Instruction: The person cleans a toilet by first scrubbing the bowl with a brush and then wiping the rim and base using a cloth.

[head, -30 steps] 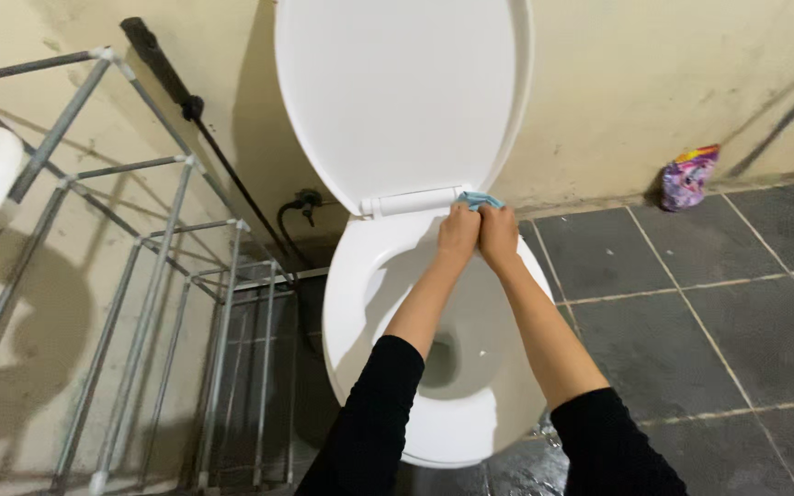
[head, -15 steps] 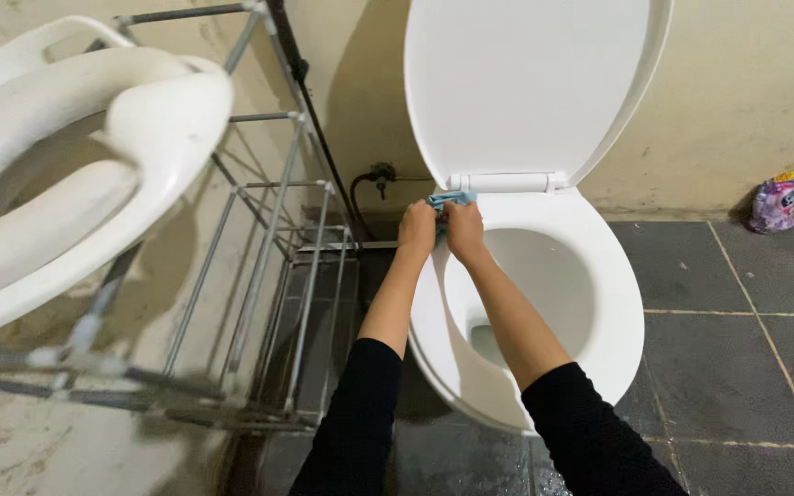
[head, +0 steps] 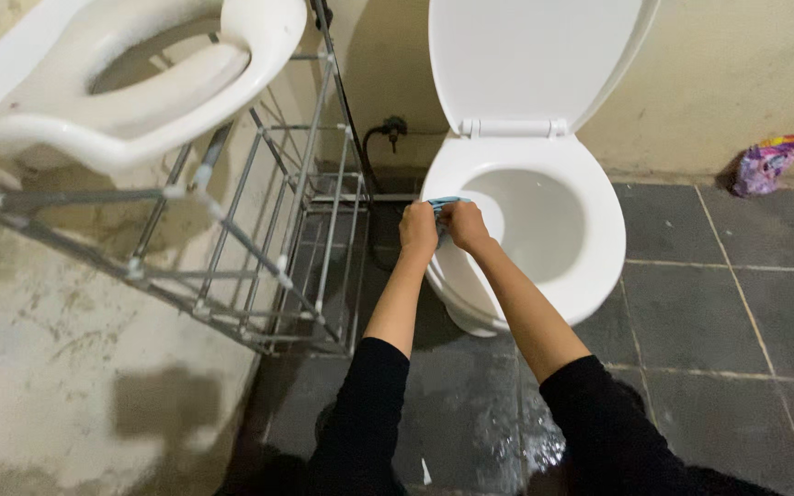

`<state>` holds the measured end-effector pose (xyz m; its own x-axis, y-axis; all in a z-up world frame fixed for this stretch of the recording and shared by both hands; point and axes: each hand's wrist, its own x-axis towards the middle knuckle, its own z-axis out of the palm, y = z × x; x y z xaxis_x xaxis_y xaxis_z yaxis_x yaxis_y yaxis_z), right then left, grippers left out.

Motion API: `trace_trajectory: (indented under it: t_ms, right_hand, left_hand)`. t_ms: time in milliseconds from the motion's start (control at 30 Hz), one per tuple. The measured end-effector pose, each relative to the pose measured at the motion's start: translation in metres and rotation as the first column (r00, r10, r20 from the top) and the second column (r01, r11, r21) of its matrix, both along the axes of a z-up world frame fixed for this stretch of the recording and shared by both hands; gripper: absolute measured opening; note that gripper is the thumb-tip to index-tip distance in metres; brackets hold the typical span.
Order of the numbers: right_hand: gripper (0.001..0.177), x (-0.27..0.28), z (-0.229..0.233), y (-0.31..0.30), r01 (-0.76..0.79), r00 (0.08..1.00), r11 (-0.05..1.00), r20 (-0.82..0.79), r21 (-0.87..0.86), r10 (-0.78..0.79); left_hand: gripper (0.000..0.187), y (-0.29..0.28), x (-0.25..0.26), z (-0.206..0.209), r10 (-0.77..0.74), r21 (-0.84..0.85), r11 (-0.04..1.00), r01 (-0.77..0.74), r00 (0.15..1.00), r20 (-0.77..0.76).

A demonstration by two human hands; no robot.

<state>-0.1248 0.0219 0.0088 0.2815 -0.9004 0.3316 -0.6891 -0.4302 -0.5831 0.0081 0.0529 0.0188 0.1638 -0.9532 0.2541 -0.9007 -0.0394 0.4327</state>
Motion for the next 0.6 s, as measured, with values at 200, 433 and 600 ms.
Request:
trace_trajectory:
  t_ms: [200,433,600]
  right_hand:
    - [0.01,-0.035,0.012,0.107,-0.109,0.986,0.993,-0.134,-0.049,0.102]
    - [0.017,-0.08,0.034,0.189,-0.153,0.987,0.986,-0.067,-0.071,0.149]
    - [0.017,-0.111,0.04,0.21,0.007,0.988,1.0,-0.152,0.007,-0.006]
  left_hand:
    - [0.014,0.101,-0.017,0.005,-0.119,-0.112,0.986,0.122,0.992,0.036]
    - [0.012,0.165,-0.05,0.009,-0.222,-0.065,0.973,0.223,0.975,0.03]
    - [0.015,0.152,-0.093,-0.001,-0.282,-0.025,0.958,0.287,0.951,0.126]
